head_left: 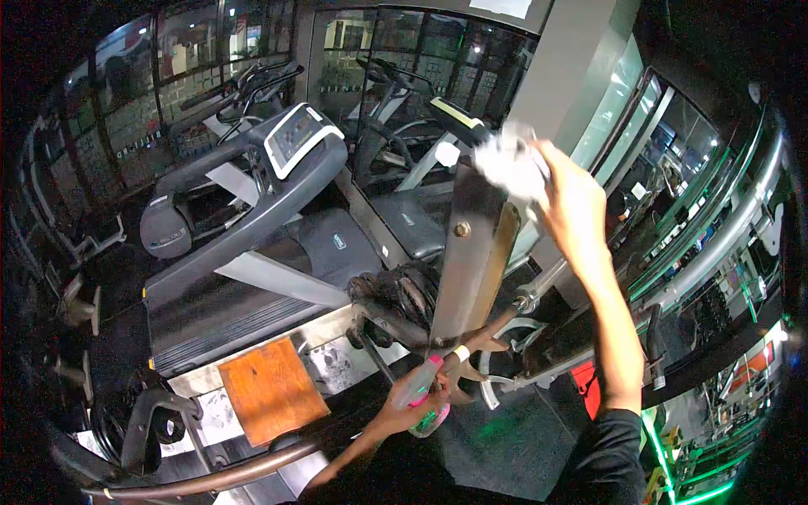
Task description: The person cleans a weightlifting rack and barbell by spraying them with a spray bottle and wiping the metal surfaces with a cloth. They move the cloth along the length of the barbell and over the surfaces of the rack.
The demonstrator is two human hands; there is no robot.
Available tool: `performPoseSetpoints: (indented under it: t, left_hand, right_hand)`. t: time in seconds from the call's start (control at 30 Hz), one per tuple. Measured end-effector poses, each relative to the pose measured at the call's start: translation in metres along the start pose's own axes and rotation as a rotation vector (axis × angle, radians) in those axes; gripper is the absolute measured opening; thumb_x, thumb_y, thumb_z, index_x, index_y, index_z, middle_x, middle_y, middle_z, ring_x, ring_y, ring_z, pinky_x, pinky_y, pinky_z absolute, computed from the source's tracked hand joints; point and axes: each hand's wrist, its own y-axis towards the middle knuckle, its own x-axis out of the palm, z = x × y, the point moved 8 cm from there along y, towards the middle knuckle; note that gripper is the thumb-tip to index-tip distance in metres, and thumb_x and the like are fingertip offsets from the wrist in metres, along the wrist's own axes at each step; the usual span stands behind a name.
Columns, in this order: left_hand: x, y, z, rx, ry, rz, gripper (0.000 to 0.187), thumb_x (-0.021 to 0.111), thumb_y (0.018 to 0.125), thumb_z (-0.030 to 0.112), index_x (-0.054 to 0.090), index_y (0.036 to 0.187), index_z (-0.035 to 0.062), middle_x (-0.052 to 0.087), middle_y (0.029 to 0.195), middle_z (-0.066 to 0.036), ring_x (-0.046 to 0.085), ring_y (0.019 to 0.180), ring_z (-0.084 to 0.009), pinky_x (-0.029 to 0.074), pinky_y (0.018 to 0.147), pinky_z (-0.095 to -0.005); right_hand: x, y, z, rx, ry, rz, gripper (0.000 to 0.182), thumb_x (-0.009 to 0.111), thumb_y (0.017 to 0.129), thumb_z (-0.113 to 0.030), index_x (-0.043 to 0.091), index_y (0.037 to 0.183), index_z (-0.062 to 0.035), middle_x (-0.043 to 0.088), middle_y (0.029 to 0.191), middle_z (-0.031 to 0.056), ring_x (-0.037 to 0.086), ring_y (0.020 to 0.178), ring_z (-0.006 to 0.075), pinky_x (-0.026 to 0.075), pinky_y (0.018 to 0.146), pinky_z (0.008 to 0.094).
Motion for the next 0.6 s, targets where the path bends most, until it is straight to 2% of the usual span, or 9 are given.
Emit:
performPoseSetpoints:
  t: [0.03, 0.13, 0.2, 0.27, 0.37, 0.4, 0.43, 0.53, 0.6]
  left_hand:
    - [0.001, -0.001, -0.004, -0.001, -0.001, -0.003, 0.025, 0.066, 0.086, 0.008, 0.054, 0.107, 0.0027, 0.058, 0.092, -0.002, 0.055, 0.084, -0.0089, 0.047, 0.075, -0.0263]
    - [-0.001, 0.000, -0.015, -0.056, -0.109, 0.050, 0.025, 0.065, 0.085, 0.006, 0.054, 0.108, 0.0025, 0.058, 0.093, -0.002, 0.055, 0.085, -0.0086, 0.049, 0.074, -0.0262]
    - [0.002, 0.002, -0.004, -0.063, -0.132, 0.008, 0.025, 0.064, 0.085, 0.003, 0.054, 0.107, 0.0021, 0.059, 0.093, -0.003, 0.056, 0.082, -0.0088, 0.050, 0.071, -0.0274]
    - [0.000, 0.002, 0.000, -0.040, -0.132, 0.027, 0.024, 0.064, 0.085, 0.002, 0.053, 0.107, 0.0020, 0.059, 0.093, -0.003, 0.057, 0.080, -0.0092, 0.050, 0.069, -0.0281]
    - [-0.002, -0.002, 0.002, -0.013, -0.126, 0.043, 0.024, 0.064, 0.085, 0.002, 0.053, 0.107, 0.0017, 0.059, 0.092, -0.004, 0.058, 0.075, -0.0102, 0.051, 0.066, -0.0291]
    - [-0.003, -0.003, 0.003, -0.001, -0.116, 0.044, 0.025, 0.064, 0.085, 0.002, 0.052, 0.107, 0.0016, 0.058, 0.092, -0.005, 0.058, 0.073, -0.0108, 0.051, 0.066, -0.0295]
    - [-0.004, -0.003, 0.001, 0.003, -0.115, 0.050, 0.025, 0.064, 0.085, 0.002, 0.052, 0.107, 0.0016, 0.058, 0.092, -0.005, 0.058, 0.073, -0.0108, 0.051, 0.066, -0.0295]
    - [-0.004, -0.005, 0.001, 0.006, -0.229, 0.070, 0.023, 0.062, 0.086, 0.001, 0.052, 0.107, 0.0015, 0.058, 0.091, -0.006, 0.059, 0.072, -0.0115, 0.051, 0.065, -0.0289]
    - [-0.006, -0.004, 0.015, 0.076, -0.168, 0.105, 0.020, 0.059, 0.089, 0.000, 0.050, 0.107, 0.0017, 0.057, 0.093, -0.007, 0.058, 0.069, -0.0119, 0.050, 0.064, -0.0284]
  right_hand:
    - [0.004, 0.005, -0.008, -0.044, 0.029, 0.126, 0.037, 0.064, 0.075, -0.011, 0.058, 0.111, -0.0151, 0.064, 0.097, 0.0109, 0.063, 0.091, 0.0272, 0.052, 0.077, 0.0382]
    - [0.100, 0.007, -0.021, -0.333, 0.014, 0.001, 0.028, 0.062, 0.075, -0.011, 0.061, 0.103, -0.0150, 0.063, 0.104, 0.0081, 0.058, 0.103, 0.0311, 0.047, 0.088, 0.0440]
    - [0.111, 0.022, -0.033, -0.297, -0.098, 0.028, 0.022, 0.060, 0.077, -0.015, 0.064, 0.099, -0.0142, 0.063, 0.100, 0.0060, 0.059, 0.101, 0.0300, 0.048, 0.083, 0.0426]
    - [0.146, 0.035, -0.033, -0.170, -0.322, -0.391, 0.024, 0.055, 0.080, -0.017, 0.065, 0.102, -0.0154, 0.063, 0.108, 0.0061, 0.057, 0.102, 0.0278, 0.047, 0.083, 0.0410]
    - [0.183, 0.036, -0.046, -0.182, -0.493, -0.505, 0.022, 0.051, 0.084, -0.023, 0.069, 0.095, -0.0168, 0.064, 0.106, 0.0049, 0.058, 0.099, 0.0266, 0.045, 0.083, 0.0416]
    - [0.192, 0.025, -0.053, -0.236, -0.601, -0.312, 0.022, 0.051, 0.085, -0.027, 0.071, 0.087, -0.0163, 0.066, 0.099, 0.0052, 0.060, 0.092, 0.0263, 0.040, 0.088, 0.0454]
    - [0.204, 0.012, -0.059, -0.240, -0.598, -0.308, 0.022, 0.051, 0.085, -0.027, 0.071, 0.087, -0.0163, 0.066, 0.099, 0.0052, 0.060, 0.092, 0.0263, 0.040, 0.088, 0.0454]
    - [0.268, -0.068, -0.070, -0.420, -0.750, -1.020, 0.033, 0.044, 0.091, -0.029, 0.070, 0.105, -0.0139, 0.064, 0.116, 0.0057, 0.050, 0.119, 0.0242, 0.019, 0.108, 0.0555]
    - [0.284, -0.122, -0.073, -0.413, -0.779, -1.109, 0.035, 0.041, 0.093, -0.027, 0.066, 0.113, -0.0134, 0.060, 0.124, 0.0056, 0.046, 0.125, 0.0255, 0.011, 0.112, 0.0541]
